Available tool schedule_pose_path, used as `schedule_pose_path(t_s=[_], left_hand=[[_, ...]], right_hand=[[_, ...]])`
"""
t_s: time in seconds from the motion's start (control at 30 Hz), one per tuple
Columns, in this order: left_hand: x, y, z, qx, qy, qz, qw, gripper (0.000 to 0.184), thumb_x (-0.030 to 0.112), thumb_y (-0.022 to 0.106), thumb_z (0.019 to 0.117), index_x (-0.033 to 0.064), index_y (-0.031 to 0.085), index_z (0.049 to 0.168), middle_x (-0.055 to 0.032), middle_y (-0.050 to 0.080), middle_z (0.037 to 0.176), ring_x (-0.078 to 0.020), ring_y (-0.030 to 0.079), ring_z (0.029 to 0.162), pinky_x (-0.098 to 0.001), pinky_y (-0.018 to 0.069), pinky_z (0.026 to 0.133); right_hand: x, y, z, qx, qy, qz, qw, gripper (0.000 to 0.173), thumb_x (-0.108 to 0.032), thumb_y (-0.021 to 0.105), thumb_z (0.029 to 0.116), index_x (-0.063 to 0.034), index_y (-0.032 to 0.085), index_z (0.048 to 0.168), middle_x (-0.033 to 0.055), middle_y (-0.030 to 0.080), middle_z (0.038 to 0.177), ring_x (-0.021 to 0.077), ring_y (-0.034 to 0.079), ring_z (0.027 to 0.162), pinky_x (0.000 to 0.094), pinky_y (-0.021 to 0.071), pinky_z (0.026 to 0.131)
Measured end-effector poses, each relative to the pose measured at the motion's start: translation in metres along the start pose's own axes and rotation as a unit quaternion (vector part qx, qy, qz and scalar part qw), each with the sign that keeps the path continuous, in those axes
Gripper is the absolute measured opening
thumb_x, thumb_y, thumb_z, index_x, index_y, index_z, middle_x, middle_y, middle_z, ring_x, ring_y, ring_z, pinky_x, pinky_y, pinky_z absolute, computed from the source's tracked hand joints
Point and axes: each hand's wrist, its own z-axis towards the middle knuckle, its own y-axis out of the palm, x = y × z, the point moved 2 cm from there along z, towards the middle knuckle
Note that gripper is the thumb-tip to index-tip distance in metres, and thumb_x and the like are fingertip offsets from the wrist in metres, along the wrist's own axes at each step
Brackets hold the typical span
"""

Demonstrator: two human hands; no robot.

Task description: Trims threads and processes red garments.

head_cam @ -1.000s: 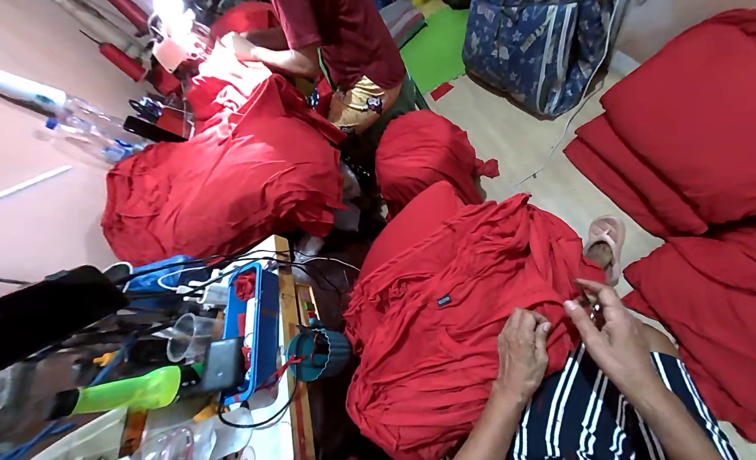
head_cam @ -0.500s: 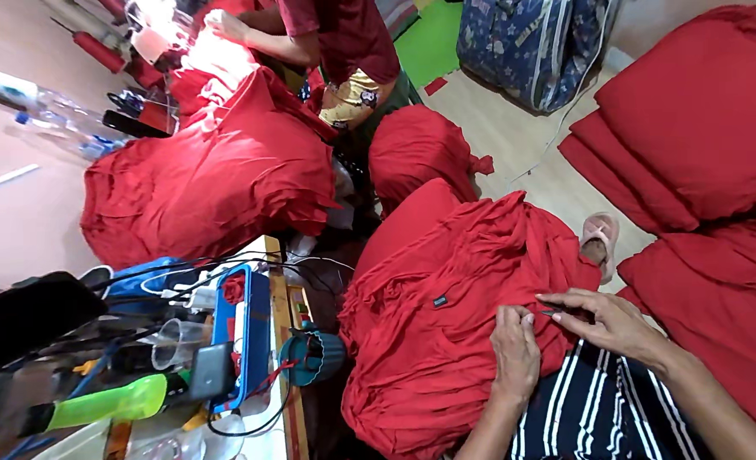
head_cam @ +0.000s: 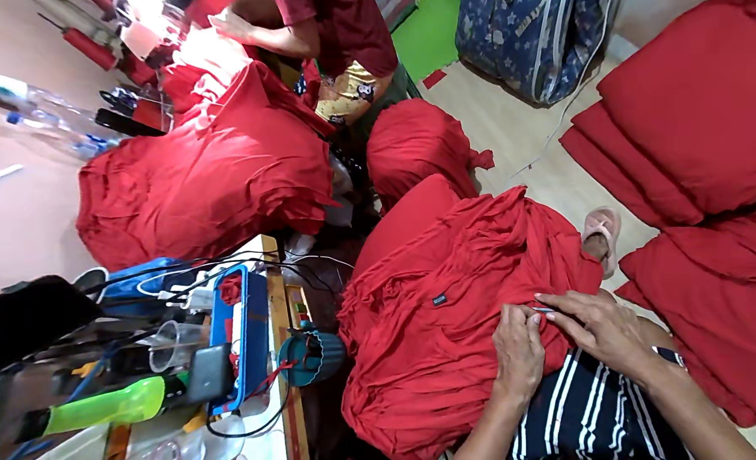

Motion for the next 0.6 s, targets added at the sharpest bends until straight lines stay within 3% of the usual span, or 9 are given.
schedule_pose_path(t_s=[0.17, 0.43, 0.53, 0.6], left_hand=[[-0.001, 0.001, 0.000, 0.015, 0.015, 0.000, 1.000, 0.011, 0.002, 0.059, 0.0925, -0.0046, 0.067, 0.088, -0.0145, 0.067, 0.086, -0.0215, 0.069, 0.075, -0.0324, 0.0573, 0.065], [0.000, -0.002, 0.000, 0.020, 0.016, -0.031, 0.999, 0.011, 0.001, 0.059, 0.0918, -0.0059, 0.067, 0.087, -0.0155, 0.067, 0.086, -0.0211, 0.068, 0.075, -0.0311, 0.0569, 0.066], [0.004, -0.013, -0.005, 0.044, 0.024, -0.097, 0.994, 0.014, 0.001, 0.054, 0.0938, -0.0069, 0.064, 0.087, -0.0154, 0.064, 0.088, -0.0167, 0.064, 0.083, -0.0235, 0.0538, 0.077], [0.010, -0.026, -0.015, 0.039, 0.047, -0.138, 0.989, 0.020, 0.007, 0.050, 0.0986, -0.0057, 0.061, 0.087, -0.0160, 0.065, 0.091, -0.0176, 0.065, 0.094, -0.0245, 0.0526, 0.089]], right_hand=[[-0.014, 0.004, 0.000, 0.043, -0.024, -0.087, 0.995, 0.030, -0.020, 0.055, 0.1006, -0.0076, 0.075, 0.120, 0.0194, 0.072, 0.092, 0.0439, 0.070, 0.078, 0.0565, 0.0532, 0.060], [-0.008, 0.009, -0.004, 0.058, 0.013, -0.060, 0.996, 0.030, -0.016, 0.053, 0.1004, -0.0066, 0.077, 0.115, 0.0195, 0.071, 0.086, 0.0415, 0.070, 0.074, 0.0574, 0.0523, 0.059], [0.000, 0.009, -0.003, 0.036, 0.053, -0.007, 0.998, 0.033, -0.020, 0.051, 0.1021, -0.0059, 0.075, 0.119, 0.0194, 0.073, 0.096, 0.0414, 0.072, 0.084, 0.0624, 0.0529, 0.068], [0.008, 0.009, -0.004, 0.027, 0.078, 0.039, 0.996, 0.036, -0.024, 0.049, 0.1029, -0.0062, 0.074, 0.123, 0.0187, 0.074, 0.105, 0.0398, 0.072, 0.091, 0.0637, 0.0523, 0.075]])
